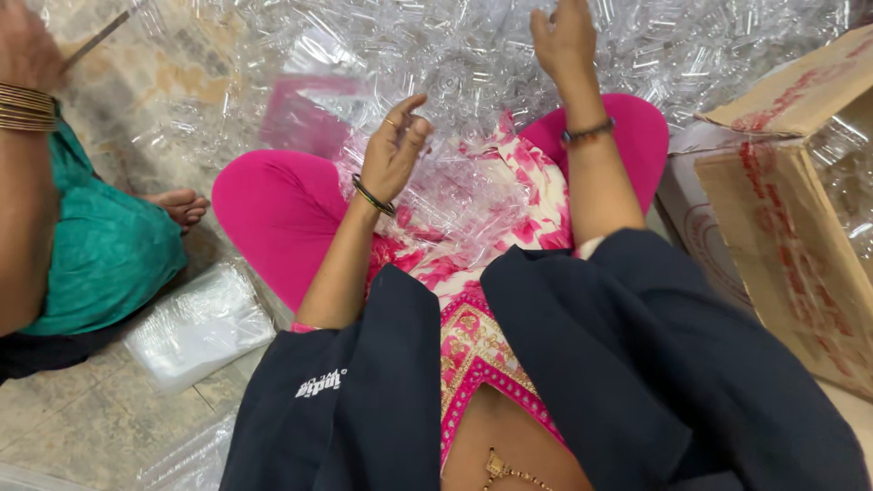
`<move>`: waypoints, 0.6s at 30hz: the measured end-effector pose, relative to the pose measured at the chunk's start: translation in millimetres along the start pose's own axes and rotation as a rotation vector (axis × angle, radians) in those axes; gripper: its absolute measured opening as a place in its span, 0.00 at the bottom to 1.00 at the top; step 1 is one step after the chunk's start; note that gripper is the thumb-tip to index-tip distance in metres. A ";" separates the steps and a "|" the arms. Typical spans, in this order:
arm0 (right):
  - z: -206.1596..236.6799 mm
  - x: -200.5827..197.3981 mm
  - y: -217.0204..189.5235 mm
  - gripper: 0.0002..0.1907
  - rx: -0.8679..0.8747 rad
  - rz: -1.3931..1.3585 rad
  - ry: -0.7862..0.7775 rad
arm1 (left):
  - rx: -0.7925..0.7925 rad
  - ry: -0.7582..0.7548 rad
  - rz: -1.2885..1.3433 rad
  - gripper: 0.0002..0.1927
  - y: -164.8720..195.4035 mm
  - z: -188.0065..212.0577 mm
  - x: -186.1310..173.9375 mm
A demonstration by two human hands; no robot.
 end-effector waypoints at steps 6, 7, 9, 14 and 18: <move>103.8 -8.7 -36.7 0.12 0.299 -1.306 -0.067 | 0.041 -0.184 -0.043 0.31 12.6 1.1 58.4; 121.1 -12.5 -49.4 0.13 0.310 -1.300 -0.068 | -0.020 -0.217 -0.028 0.33 8.3 0.9 72.5; 143.3 -23.4 -67.5 0.17 0.323 -1.288 -0.071 | -0.077 -0.240 0.040 0.31 6.0 1.3 90.0; 145.9 -47.1 -88.2 0.15 0.081 -1.225 -0.434 | -0.245 -0.258 0.494 0.21 4.7 20.0 95.4; 144.4 -42.6 -92.9 0.14 0.125 -1.284 -0.553 | -0.393 -0.242 0.661 0.21 -0.7 33.3 85.0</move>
Point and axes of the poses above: each hand's wrist, its own z-axis away from the middle knuckle, its own x-axis out of the palm, y = z × x, the point moved 8 cm from there along -z, towards the middle knuckle, and after that the axes turned 1 degree about -x, right-handed, at the moved point
